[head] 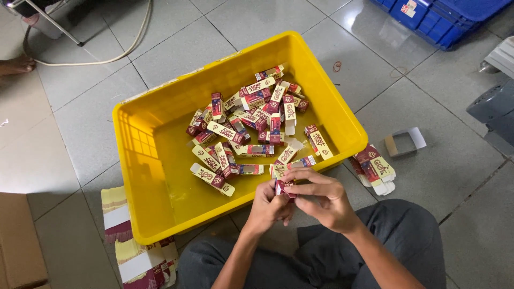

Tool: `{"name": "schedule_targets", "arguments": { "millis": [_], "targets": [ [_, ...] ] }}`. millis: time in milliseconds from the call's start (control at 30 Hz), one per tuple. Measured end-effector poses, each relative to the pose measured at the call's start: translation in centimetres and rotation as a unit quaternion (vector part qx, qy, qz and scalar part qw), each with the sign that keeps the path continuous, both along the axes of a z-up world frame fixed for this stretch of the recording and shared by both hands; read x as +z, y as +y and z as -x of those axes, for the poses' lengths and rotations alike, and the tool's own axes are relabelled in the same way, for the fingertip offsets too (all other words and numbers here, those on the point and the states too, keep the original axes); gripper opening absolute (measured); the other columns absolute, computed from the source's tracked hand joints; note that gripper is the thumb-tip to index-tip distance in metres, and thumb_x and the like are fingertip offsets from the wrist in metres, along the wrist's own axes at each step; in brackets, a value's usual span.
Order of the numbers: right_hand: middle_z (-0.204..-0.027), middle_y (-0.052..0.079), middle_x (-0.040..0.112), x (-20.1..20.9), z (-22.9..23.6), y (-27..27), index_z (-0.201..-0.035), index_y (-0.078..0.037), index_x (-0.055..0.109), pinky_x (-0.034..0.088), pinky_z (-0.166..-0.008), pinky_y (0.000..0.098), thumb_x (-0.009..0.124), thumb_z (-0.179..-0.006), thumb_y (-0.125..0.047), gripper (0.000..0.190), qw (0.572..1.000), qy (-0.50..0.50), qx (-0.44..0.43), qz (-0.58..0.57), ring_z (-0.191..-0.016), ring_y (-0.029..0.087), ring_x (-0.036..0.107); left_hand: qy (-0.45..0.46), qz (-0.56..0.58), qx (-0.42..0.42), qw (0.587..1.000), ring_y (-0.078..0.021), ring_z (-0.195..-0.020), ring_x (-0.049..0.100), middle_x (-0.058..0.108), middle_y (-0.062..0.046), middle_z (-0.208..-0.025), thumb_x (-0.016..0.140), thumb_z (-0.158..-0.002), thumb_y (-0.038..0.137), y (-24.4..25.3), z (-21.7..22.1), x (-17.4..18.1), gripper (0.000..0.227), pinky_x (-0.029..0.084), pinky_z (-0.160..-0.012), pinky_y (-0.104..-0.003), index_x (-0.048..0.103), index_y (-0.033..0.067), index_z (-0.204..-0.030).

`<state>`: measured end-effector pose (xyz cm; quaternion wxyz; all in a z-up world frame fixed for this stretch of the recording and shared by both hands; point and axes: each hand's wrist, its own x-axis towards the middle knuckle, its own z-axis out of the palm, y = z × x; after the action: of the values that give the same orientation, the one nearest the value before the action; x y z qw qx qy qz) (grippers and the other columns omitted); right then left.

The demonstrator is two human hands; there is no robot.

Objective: The person sits on the floor and repeatedly picks up flat, printed cardboard pieces from a yellow bin. They fold each piece into a small rectangular box by hand and place the finished box on the floor beside the bin.

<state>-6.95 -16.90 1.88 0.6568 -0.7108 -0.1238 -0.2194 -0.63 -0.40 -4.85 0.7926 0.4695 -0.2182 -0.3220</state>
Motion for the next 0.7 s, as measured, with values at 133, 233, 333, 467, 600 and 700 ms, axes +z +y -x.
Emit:
{"name": "schedule_targets", "arguments": {
  "millis": [133,233,333,467,600,700],
  "targets": [
    [-0.115,0.024,0.075,-0.9,-0.1,-0.7,-0.105,-0.002,0.082,0.052,-0.099,0.0533,0.072,-0.085,-0.007,0.023,0.997,0.019,0.061,-0.034,-0.119,0.040,0.067,-0.007,-0.019,-0.006,1.000,-0.0175,-0.033,0.048,0.046,-0.008,-0.042,0.061,-0.095,0.015,0.0,-0.1,1.5,0.020,0.044,-0.036,-0.030,0.058,-0.0046,-0.097],
    [-0.115,0.024,0.076,-1.2,-0.2,-1.0,-0.105,-0.002,0.082,0.053,-0.099,0.0514,0.074,-0.085,-0.005,0.022,0.995,0.043,0.070,-0.052,-0.120,0.038,0.066,-0.005,-0.027,-0.012,1.000,-0.0183,-0.034,0.050,0.046,-0.009,-0.042,0.059,-0.095,0.013,-0.1,-0.2,2.0,0.017,0.044,-0.037,-0.030,0.058,-0.0044,-0.094],
    [-0.118,0.025,0.074,-1.1,-0.2,-1.3,-0.107,-0.001,0.081,0.056,-0.093,0.0479,0.075,-0.084,-0.004,0.024,0.990,0.081,0.091,-0.076,-0.116,0.034,0.067,0.007,-0.034,-0.006,0.999,-0.0191,-0.034,0.051,0.045,-0.009,-0.041,0.058,-0.095,0.010,-0.2,-0.1,2.0,0.015,0.046,-0.039,-0.031,0.058,-0.0043,-0.091],
    [-0.120,0.027,0.072,-0.7,-0.2,-1.6,-0.111,0.000,0.080,0.062,-0.084,0.0441,0.072,-0.086,-0.005,0.026,0.984,0.109,0.113,-0.087,-0.108,0.033,0.071,0.031,-0.032,-0.004,0.999,-0.0209,-0.034,0.051,0.044,-0.010,-0.039,0.054,-0.098,0.010,-0.2,0.2,3.1,0.017,0.043,-0.038,-0.030,0.057,-0.0037,-0.088],
    [-0.115,0.026,0.075,-2.8,-0.5,-1.9,-0.105,0.002,0.080,0.063,-0.081,0.0413,0.070,-0.084,0.005,0.023,0.985,0.109,0.090,-0.098,-0.103,0.029,0.073,0.019,-0.036,-0.022,0.999,-0.0200,-0.034,0.053,0.046,-0.009,-0.040,0.055,-0.098,0.010,-0.3,-0.2,3.3,0.017,0.044,-0.039,-0.028,0.058,-0.0032,-0.087],
    [-0.109,0.025,0.077,-2.5,-0.7,-1.9,-0.099,0.004,0.081,0.064,-0.079,0.0412,0.071,-0.081,0.008,0.021,0.991,0.089,0.061,-0.081,-0.098,0.030,0.075,0.015,-0.030,-0.054,0.998,-0.0192,-0.038,0.054,0.050,-0.010,-0.044,0.055,-0.101,0.009,-0.3,-0.4,3.5,0.017,0.046,-0.044,-0.029,0.061,-0.0042,-0.092]
  ]
}}
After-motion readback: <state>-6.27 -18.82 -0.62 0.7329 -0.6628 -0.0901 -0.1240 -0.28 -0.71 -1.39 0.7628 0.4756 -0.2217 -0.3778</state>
